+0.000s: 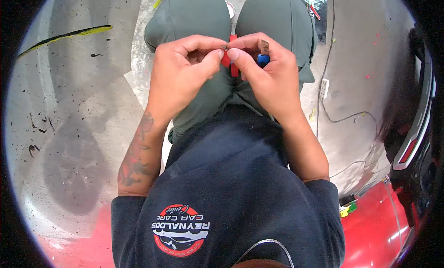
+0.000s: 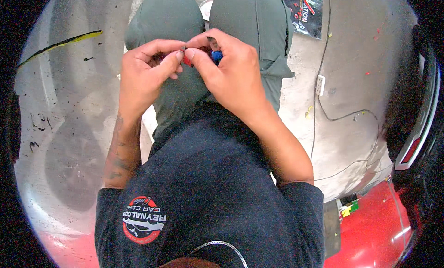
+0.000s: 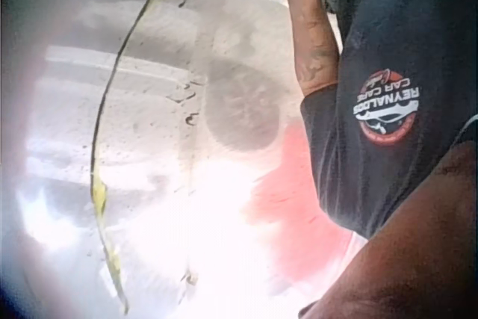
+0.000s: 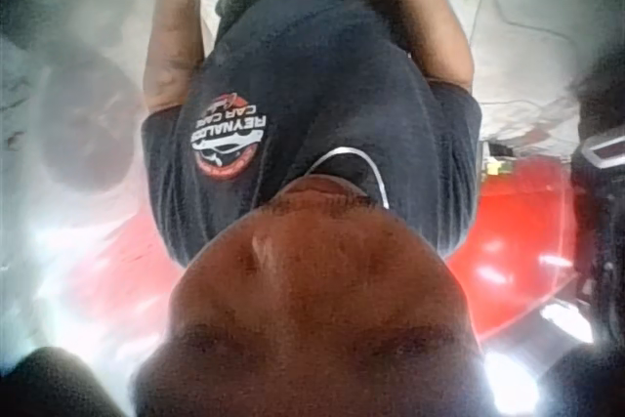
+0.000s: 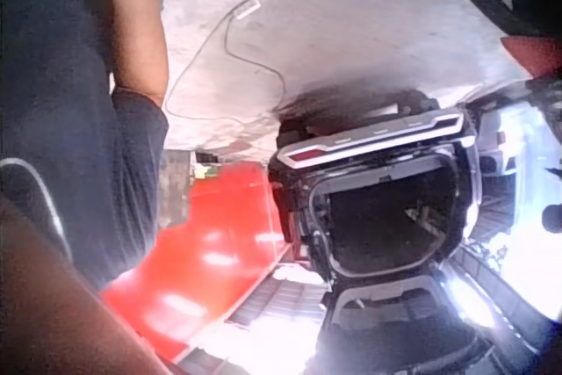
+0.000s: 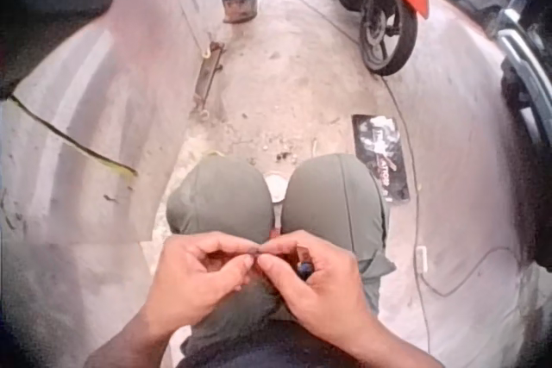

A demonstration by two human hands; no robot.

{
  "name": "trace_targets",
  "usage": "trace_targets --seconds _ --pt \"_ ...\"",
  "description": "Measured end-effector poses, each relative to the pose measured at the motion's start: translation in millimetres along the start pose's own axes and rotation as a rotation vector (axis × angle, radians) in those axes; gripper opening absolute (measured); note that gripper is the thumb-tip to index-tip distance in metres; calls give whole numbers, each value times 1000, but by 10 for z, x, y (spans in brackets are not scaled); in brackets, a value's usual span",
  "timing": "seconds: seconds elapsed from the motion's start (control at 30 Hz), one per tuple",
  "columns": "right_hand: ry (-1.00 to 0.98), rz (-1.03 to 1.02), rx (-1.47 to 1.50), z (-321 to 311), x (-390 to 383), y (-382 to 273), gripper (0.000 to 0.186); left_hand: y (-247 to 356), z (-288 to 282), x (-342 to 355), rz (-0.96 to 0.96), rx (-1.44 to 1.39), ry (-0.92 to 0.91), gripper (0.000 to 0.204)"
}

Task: The person prepares double-sided adhesive strips by cutting pieces from a red roll, peeling the backing, and applying them to small plastic trim components and emblems.

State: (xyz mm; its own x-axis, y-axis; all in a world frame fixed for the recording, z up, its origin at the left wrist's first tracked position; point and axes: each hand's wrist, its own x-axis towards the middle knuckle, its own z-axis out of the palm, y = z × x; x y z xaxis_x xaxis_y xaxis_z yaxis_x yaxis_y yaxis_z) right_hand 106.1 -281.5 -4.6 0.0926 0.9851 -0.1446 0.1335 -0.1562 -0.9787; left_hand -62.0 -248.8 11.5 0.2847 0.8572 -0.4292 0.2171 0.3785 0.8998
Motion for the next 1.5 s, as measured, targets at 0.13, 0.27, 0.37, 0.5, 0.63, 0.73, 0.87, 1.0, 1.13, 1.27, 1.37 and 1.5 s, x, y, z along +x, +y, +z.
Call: trace_targets --seconds 0.13,0.27,0.37,0.5,0.63,0.73,0.87,1.0,1.13,1.27,1.37,1.5 --pt "-59 203 9 -170 40 -72 12 4 103 41 27 33 -25 21" --pt "-9 254 17 -227 -17 -57 13 -60 253 41 -14 -34 -35 20" --pt "7 235 90 -242 -45 -38 17 -61 260 76 -37 -18 -40 19" --pt "-4 -80 -12 -316 -157 239 25 3 227 187 -36 32 -94 20" --pt "-117 92 -46 -475 -229 85 35 82 135 292 -14 117 -184 23" --pt "-173 159 -248 -671 -234 -86 39 138 122 394 -29 200 -236 25" --pt "-141 -105 -505 -782 -279 -64 33 201 178 452 -90 208 -263 25" --pt "-233 -327 -678 -834 -207 -116 30 201 201 503 -69 246 -306 24" --pt "-232 -386 -809 -836 -170 -122 27 220 245 547 -69 262 -335 25" --pt "-210 -448 -891 -862 -137 -103 25 229 290 552 -84 254 -333 26" --pt "-169 -512 -889 -850 -107 -75 26 241 290 570 -98 225 -344 26" --pt "-194 -541 -884 -1021 -115 -134 27 322 440 528 -96 201 -344 26"
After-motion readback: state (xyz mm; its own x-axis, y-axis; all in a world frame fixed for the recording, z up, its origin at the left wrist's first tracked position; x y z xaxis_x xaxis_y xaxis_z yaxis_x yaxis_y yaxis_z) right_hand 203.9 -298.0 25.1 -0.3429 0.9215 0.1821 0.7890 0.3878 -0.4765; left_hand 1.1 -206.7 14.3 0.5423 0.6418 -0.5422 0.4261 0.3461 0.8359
